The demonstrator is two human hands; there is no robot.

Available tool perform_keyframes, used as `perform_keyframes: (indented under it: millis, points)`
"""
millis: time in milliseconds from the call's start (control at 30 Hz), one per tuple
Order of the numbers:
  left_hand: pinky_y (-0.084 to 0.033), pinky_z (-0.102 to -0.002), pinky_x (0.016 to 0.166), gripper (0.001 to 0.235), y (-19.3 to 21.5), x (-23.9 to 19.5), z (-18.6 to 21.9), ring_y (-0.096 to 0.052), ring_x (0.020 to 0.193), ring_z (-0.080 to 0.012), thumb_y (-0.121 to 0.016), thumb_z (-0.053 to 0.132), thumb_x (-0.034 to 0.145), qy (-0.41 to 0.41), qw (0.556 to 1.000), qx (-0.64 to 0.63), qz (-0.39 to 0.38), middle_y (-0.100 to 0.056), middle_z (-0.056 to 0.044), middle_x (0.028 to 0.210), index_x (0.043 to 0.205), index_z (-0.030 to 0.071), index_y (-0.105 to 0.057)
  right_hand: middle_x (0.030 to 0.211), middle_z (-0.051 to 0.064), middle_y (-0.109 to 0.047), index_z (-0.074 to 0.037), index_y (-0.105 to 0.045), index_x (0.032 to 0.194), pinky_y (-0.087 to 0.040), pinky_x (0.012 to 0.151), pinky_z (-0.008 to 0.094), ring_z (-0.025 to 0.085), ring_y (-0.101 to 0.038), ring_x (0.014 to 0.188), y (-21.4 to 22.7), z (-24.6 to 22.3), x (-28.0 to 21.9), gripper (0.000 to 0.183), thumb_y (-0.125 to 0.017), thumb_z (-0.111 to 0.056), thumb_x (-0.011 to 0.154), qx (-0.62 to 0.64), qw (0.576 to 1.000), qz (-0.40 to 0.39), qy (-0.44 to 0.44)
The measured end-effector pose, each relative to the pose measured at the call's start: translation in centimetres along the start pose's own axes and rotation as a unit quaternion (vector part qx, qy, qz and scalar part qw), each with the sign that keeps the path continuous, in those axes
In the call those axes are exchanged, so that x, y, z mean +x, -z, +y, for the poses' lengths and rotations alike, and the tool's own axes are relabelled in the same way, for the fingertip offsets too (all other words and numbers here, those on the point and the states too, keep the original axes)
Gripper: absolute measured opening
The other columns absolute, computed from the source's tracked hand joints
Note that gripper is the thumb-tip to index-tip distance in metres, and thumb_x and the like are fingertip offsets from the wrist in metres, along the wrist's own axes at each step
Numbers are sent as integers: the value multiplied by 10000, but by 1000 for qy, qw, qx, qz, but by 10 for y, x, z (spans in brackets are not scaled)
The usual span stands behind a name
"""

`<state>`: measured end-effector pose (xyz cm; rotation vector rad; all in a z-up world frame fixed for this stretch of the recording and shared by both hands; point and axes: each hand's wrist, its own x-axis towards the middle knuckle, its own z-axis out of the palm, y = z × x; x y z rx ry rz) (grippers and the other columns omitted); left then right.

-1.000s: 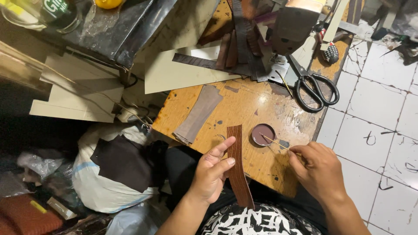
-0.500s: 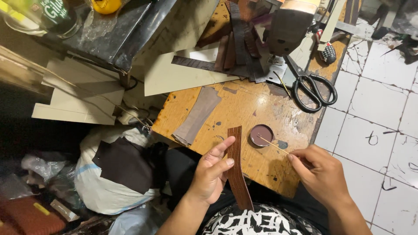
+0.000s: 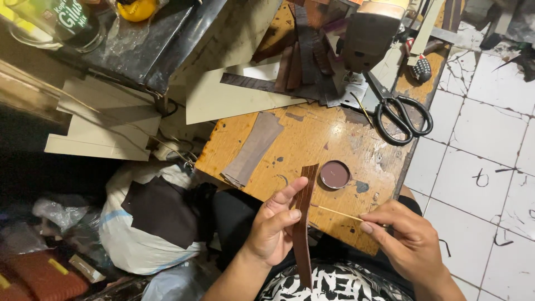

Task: Applying edge dye to leather strips using a small applicator stick

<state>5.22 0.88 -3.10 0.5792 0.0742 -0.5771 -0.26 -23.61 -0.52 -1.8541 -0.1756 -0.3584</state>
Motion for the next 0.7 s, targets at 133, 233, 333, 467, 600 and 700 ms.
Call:
perform_keyframes:
  millis: [133, 233, 333, 467, 600, 700]
  points:
    - [-591, -225, 711, 650, 2, -1, -1, -689, 837, -166, -659, -2, 871, -3, 1000, 3, 7, -644, -166, 1320, 1505, 13, -513, 755, 55, -725, -42, -771, 922, -499, 617, 238, 133, -646, 660, -2, 1, 0, 90, -746, -74, 841, -2, 1000, 0, 1]
    - [-568, -238, 751, 649, 2, -2, 0, -676, 998, -185, -647, -9, 874, -4, 1000, -7, -3, -632, -185, 1367, 1507, 16, -508, 756, 51, -682, -37, -768, 967, -475, 639, 248, 136, -605, 674, -2, 3, 0, 125, -739, -67, 848, 13, 1000, -17, 16]
    - [-575, -239, 652, 654, 1, -3, 1, -671, 814, -171, -635, -21, 875, 4, 1000, 1, 11, -644, -173, 1296, 1515, 17, -505, 828, 38, -776, -52, -767, 951, -515, 650, 245, 133, -633, 700, -3, 2, 2, 117, -745, -56, 837, 29, 998, -34, 34]
    - [-579, -236, 594, 662, 1, -4, 1, -681, 713, -166, -651, -9, 879, 10, 1000, -3, 3, -667, -125, 1107, 1523, 27, -502, 762, 52, -719, -43, -761, 957, -491, 636, 248, 138, -630, 682, -4, 2, 4, 119, -750, -71, 842, 8, 1000, -15, 21]
    - [-583, -248, 649, 661, 1, -4, 1, -688, 752, -173, -644, -21, 876, 1, 1000, -12, -1, -666, -154, 1210, 1520, 12, -500, 813, 33, -750, -70, -749, 917, -519, 699, 260, 148, -661, 713, -3, 0, 3, 89, -756, -53, 829, 18, 997, -53, 44]
    - [-581, -236, 631, 665, 2, -4, 1, -684, 750, -171, -661, -10, 867, 7, 1000, -5, 6, -655, -142, 1247, 1514, 27, -514, 763, 40, -716, -50, -753, 937, -494, 649, 255, 136, -627, 676, -6, -1, 6, 92, -743, -81, 850, 16, 999, -36, 19]
